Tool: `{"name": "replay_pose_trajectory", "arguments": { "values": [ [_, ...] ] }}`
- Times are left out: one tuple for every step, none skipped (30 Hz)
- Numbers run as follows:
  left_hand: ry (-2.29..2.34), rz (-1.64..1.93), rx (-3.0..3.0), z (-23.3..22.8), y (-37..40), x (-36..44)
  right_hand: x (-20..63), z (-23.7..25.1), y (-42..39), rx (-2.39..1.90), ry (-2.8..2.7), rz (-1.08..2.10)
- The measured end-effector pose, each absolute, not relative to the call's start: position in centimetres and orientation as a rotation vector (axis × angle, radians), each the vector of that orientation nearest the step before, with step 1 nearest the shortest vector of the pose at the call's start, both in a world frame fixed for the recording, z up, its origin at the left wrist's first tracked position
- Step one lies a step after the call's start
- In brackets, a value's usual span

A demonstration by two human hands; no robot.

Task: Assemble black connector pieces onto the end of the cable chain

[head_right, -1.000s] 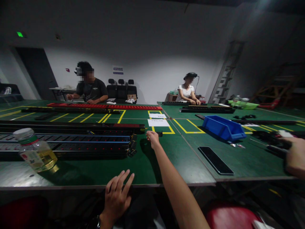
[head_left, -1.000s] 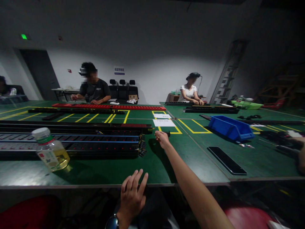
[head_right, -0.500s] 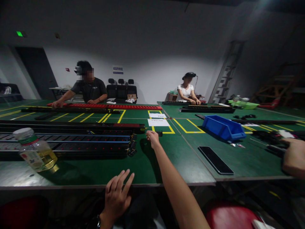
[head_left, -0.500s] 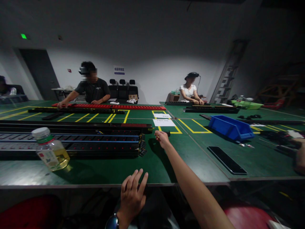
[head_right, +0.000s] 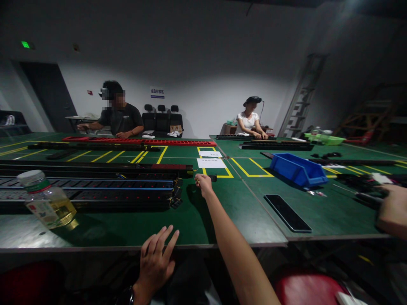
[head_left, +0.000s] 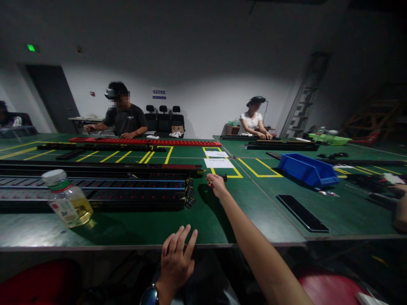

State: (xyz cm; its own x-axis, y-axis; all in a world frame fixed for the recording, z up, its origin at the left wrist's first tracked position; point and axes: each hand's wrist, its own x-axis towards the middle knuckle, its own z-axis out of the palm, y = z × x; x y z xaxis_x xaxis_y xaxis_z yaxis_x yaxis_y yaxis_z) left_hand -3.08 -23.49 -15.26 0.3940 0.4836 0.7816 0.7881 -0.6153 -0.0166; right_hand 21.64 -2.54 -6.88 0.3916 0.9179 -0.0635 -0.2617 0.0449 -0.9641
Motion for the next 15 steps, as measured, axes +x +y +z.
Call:
{"name": "replay_pose_trajectory", "arguments": {
  "values": [
    [-1.097, -1.083, -2.272, -15.25, -23.49, -3.06, 21.64, -6.87, -2.53, -1.184, -0.716, 1.029],
    [-1.097, -1.082, -2.271, -15.24, -23.50, -3.05, 21.64, -6.86, -2.53, -1.184, -0.718, 1.028],
    [-1.094, -1.082, -2.267, -15.23, -23.50, -3.04, 21.63, -6.86, -2.51, -1.184, -0.721, 1.027],
    [-1.092, -1.083, -2.264, -15.21, -23.51, -3.03, 21.63, -6.87, -2.50, -1.184, -0.723, 1.026],
    [-1.089, -1.085, -2.263, -15.19, -23.52, -3.03, 21.63, -6.89, -2.47, -1.184, -0.723, 1.027],
    [-1.087, -1.089, -2.262, -15.16, -23.53, -3.02, 21.64, -6.93, -2.44, -1.182, -0.721, 1.028],
    [-1.087, -1.092, -2.262, -15.12, -23.53, -3.02, 21.67, -6.99, -2.40, -1.179, -0.719, 1.029],
    [-1.086, -1.097, -2.262, -15.09, -23.54, -3.01, 21.70, -7.07, -2.36, -1.176, -0.716, 1.032],
    [-1.089, -1.096, -2.263, -15.07, -23.54, -3.00, 21.75, -7.16, -2.32, -1.172, -0.715, 1.034],
    [-1.087, -1.095, -2.262, -15.05, -23.54, -2.99, 21.80, -7.26, -2.29, -1.170, -0.713, 1.036],
    [-1.084, -1.093, -2.259, -15.04, -23.53, -2.99, 21.85, -7.34, -2.26, -1.166, -0.713, 1.038],
    [-1.081, -1.088, -2.257, -15.03, -23.53, -2.98, 21.88, -7.40, -2.25, -1.164, -0.715, 1.039],
    [-1.077, -1.085, -2.254, -15.03, -23.53, -2.97, 21.90, -7.42, -2.25, -1.164, -0.718, 1.038],
    [-1.076, -1.081, -2.253, -15.03, -23.52, -2.97, 21.89, -7.40, -2.26, -1.167, -0.719, 1.036],
    [-1.077, -1.081, -2.252, -15.04, -23.52, -2.97, 21.86, -7.34, -2.28, -1.173, -0.720, 1.034]
  ]
}}
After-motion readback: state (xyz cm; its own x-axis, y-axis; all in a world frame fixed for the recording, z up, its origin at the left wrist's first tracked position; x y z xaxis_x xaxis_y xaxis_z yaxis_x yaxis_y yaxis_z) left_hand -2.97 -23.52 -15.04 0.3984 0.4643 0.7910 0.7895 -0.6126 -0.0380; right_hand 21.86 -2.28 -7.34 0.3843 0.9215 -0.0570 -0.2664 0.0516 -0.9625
